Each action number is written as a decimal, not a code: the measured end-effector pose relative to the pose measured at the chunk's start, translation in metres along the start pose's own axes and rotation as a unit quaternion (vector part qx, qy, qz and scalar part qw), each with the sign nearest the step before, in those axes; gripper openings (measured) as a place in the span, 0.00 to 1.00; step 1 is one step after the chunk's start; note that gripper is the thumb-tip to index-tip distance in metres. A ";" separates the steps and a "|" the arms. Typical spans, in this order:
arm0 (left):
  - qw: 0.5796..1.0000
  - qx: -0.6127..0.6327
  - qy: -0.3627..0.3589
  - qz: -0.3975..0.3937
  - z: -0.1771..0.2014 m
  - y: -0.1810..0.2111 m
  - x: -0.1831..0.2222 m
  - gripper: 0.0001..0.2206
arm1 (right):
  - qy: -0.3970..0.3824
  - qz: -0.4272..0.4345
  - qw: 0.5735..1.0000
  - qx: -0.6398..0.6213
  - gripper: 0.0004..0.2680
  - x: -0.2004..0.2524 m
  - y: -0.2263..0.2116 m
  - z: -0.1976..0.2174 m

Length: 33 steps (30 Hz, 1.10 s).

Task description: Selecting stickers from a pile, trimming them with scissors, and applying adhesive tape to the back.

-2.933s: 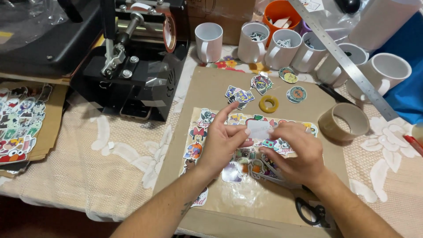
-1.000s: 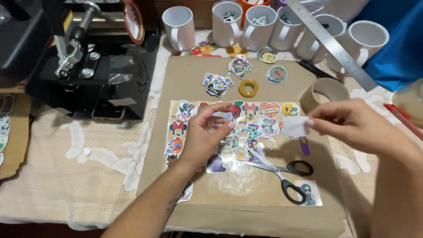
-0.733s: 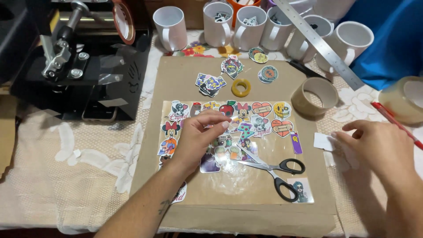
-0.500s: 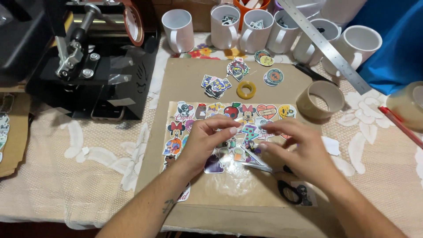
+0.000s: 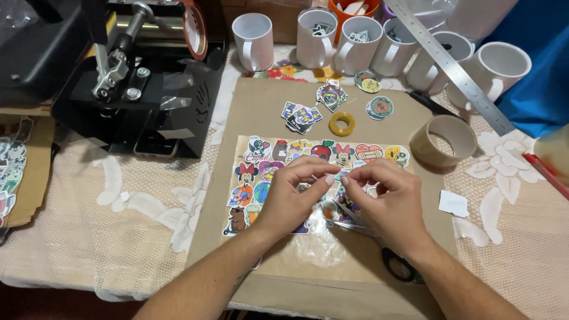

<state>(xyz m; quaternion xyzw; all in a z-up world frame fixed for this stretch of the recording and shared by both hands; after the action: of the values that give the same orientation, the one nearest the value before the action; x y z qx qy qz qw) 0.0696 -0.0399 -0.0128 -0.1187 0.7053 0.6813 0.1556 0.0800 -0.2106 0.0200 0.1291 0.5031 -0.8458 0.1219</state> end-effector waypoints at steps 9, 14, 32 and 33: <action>0.988 0.141 0.017 0.062 0.004 -0.011 -0.006 0.17 | -0.090 -0.080 0.985 -0.124 0.04 0.004 0.025 -0.004; 0.993 0.119 -0.004 0.025 0.006 -0.022 -0.005 0.09 | -0.093 -0.086 0.984 -0.126 0.04 0.006 0.021 -0.002; 0.975 0.141 0.050 0.163 0.007 -0.011 0.002 0.03 | -0.389 -0.047 0.765 0.510 0.17 0.083 0.072 0.058; 0.970 0.163 0.051 0.175 0.005 -0.013 0.002 0.03 | -0.390 -0.077 0.759 0.516 0.19 0.083 0.072 0.063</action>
<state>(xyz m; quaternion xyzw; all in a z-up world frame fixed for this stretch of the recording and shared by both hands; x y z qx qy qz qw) 0.0728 -0.0349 -0.0256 -0.0008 0.8237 0.5668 0.0146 0.0199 -0.3059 -0.0386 -0.2072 -0.0918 -0.9612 0.1572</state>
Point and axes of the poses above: each hand's wrist, its own x-axis away from the middle knuckle, its own z-axis out of the back of the hand, y = z × x, the point moved 6 cm from there along -x, towards the middle knuckle, and after that the axes turned 5 degrees about -z, right-handed, at the moved point
